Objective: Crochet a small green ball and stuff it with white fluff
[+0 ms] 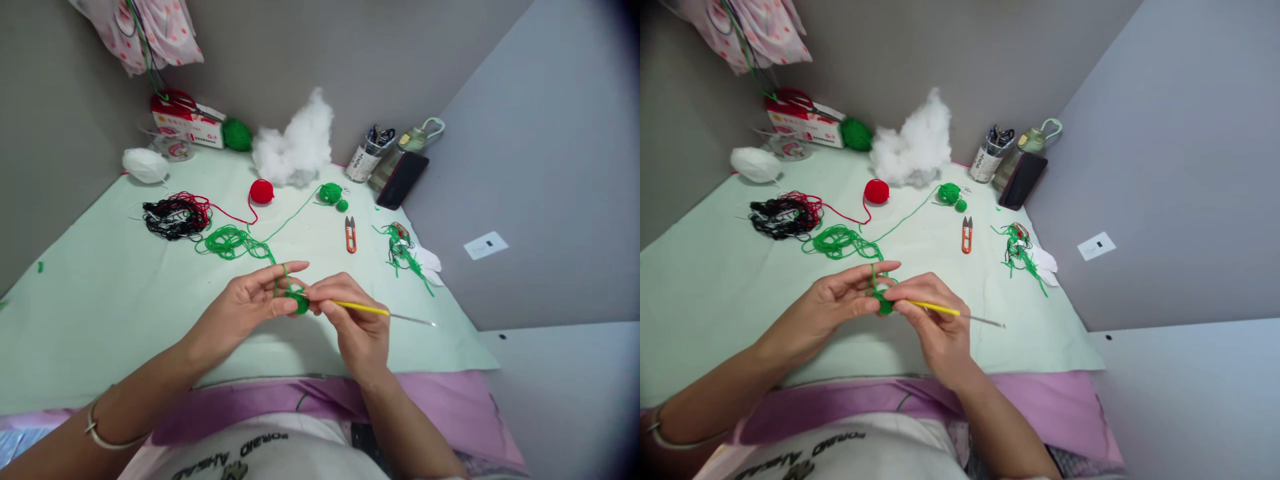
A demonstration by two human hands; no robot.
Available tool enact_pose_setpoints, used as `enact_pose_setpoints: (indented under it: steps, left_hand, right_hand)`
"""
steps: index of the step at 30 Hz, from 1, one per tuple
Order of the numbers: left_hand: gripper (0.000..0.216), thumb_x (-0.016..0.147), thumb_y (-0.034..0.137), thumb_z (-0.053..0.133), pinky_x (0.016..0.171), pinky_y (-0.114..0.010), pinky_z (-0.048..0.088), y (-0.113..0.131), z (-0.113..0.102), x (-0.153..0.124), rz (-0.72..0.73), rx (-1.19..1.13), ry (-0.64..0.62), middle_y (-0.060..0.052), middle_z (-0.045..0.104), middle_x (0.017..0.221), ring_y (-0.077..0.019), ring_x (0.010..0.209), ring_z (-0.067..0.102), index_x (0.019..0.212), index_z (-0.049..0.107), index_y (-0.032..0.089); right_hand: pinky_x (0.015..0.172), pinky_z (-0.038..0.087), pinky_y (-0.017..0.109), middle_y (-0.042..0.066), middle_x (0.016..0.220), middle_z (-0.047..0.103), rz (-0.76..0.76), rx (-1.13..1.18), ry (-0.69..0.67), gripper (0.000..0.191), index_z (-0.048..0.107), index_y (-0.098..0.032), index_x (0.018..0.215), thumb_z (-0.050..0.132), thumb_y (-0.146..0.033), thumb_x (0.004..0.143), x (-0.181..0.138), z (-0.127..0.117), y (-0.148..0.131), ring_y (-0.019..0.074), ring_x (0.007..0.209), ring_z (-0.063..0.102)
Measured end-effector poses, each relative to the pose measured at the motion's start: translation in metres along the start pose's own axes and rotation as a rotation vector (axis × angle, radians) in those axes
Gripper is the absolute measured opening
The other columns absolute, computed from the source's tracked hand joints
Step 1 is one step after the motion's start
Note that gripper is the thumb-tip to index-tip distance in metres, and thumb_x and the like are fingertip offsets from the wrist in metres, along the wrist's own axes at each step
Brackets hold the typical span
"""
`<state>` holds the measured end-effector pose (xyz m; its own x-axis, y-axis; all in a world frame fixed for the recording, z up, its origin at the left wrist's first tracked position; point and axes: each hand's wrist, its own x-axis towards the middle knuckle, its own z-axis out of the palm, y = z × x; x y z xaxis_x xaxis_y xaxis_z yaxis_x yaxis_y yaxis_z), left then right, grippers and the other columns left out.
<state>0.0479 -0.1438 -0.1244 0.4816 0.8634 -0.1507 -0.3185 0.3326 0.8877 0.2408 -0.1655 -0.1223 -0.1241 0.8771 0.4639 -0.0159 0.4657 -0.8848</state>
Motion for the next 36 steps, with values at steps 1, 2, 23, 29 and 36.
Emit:
enact_pose_setpoints:
  steps: [1, 2, 23, 29, 36]
  left_hand:
    - [0.048, 0.082, 0.029, 0.088, 0.092, -0.027, 0.052, -0.001, 0.001, 0.000, -0.007, -0.010, 0.022, 0.003, 0.075, 0.103, -0.0122, 0.091, 0.068, 0.128, 0.076, 0.037]
    - [0.052, 0.080, 0.029, 0.090, 0.093, -0.027, 0.052, -0.002, 0.003, -0.001, -0.020, -0.016, 0.046, 0.003, 0.074, 0.103, -0.0127, 0.093, 0.068, 0.129, 0.075, 0.036]
    - [0.062, 0.085, 0.034, 0.085, 0.095, -0.030, 0.050, -0.012, 0.022, -0.004, -0.002, -0.133, 0.152, 0.000, 0.072, 0.100, -0.0175, 0.100, 0.065, 0.144, 0.066, 0.028]
    - [0.049, 0.085, 0.038, 0.085, 0.086, -0.028, 0.048, -0.006, 0.012, -0.005, -0.070, -0.197, 0.043, 0.000, 0.070, 0.098, -0.0125, 0.082, 0.061, 0.133, 0.074, 0.030]
    - [0.047, 0.088, 0.038, 0.081, 0.099, -0.033, 0.042, -0.003, -0.008, -0.007, -0.067, -0.050, -0.001, -0.003, 0.076, 0.108, -0.0194, 0.101, 0.063, 0.134, 0.074, 0.032]
  right_hand:
    - [0.074, 0.059, 0.031, 0.003, 0.098, 0.077, -0.048, -0.044, 0.005, 0.029, 0.081, -0.032, 0.112, 0.066, -0.012, 0.098, 0.000, 0.000, 0.000, 0.0160, 0.086, 0.071]
    - [0.075, 0.059, 0.031, 0.003, 0.099, 0.078, -0.095, -0.086, 0.013, 0.032, 0.081, -0.033, 0.113, 0.066, -0.010, 0.098, 0.000, 0.001, 0.001, 0.0167, 0.090, 0.071]
    - [0.076, 0.061, 0.037, 0.007, 0.107, 0.074, -0.458, -0.570, 0.139, 0.046, 0.072, -0.035, 0.133, 0.064, -0.008, 0.096, -0.009, 0.013, 0.019, 0.0213, 0.096, 0.069]
    - [0.069, 0.059, 0.032, 0.004, 0.101, 0.075, -0.148, -0.148, 0.099, 0.026, 0.081, -0.033, 0.111, 0.066, -0.015, 0.099, 0.002, 0.006, 0.009, 0.0184, 0.090, 0.071]
    - [0.064, 0.057, 0.030, 0.004, 0.090, 0.076, 0.046, 0.149, 0.123, 0.014, 0.083, -0.027, 0.101, 0.069, -0.026, 0.098, 0.004, -0.008, 0.008, 0.0149, 0.073, 0.068]
